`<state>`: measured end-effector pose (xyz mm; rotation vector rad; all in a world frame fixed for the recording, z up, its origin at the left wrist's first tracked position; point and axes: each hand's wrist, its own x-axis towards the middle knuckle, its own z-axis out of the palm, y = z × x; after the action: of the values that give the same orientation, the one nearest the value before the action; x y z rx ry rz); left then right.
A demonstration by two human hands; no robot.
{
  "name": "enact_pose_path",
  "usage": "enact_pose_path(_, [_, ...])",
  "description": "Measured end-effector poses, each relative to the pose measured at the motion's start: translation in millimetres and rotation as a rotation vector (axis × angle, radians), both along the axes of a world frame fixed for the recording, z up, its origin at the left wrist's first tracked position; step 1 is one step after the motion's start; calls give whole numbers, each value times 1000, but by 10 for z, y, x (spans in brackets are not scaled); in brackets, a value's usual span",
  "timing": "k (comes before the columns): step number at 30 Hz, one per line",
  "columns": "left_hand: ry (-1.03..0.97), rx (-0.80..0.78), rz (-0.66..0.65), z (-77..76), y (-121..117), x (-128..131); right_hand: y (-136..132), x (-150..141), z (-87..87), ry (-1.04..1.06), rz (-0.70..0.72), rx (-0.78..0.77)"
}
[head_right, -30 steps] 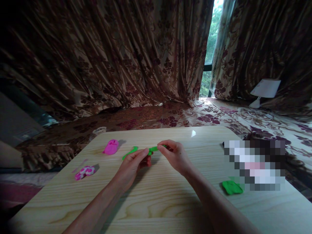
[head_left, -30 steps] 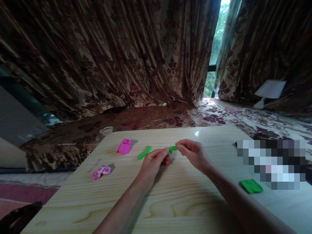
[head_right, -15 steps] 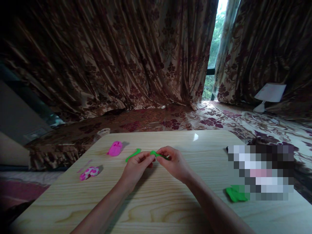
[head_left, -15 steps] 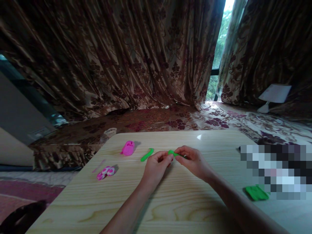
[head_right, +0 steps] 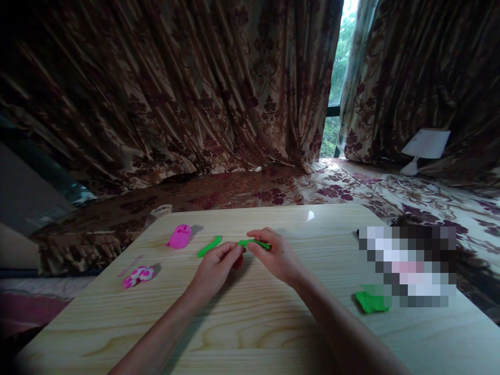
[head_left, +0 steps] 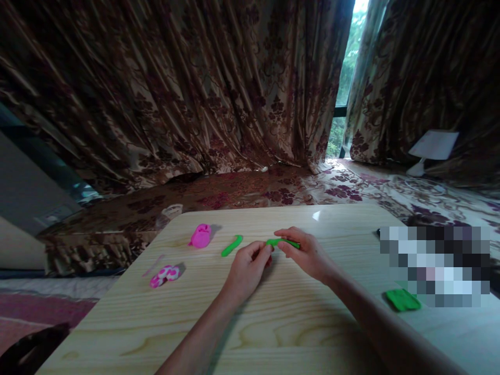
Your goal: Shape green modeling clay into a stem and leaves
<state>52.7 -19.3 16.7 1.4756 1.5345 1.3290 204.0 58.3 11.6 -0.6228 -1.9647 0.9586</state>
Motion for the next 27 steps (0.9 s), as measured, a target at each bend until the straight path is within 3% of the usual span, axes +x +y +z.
enact_pose_path(5, [-171,-42,7,-17,20,-6,-18,-12,-6,7,40,10])
enact_pose_path(13, [-589,-134,24,-17,30,-29,44,-22,-88,106,-4,-173])
enact_pose_path(21, [-585,-190,-34,-49,28,18,20,-109,-120,276,-124,-273])
enact_pose_path(27, [-651,-178,37,-55,48,25,10,-121,-129,285,-94,-73])
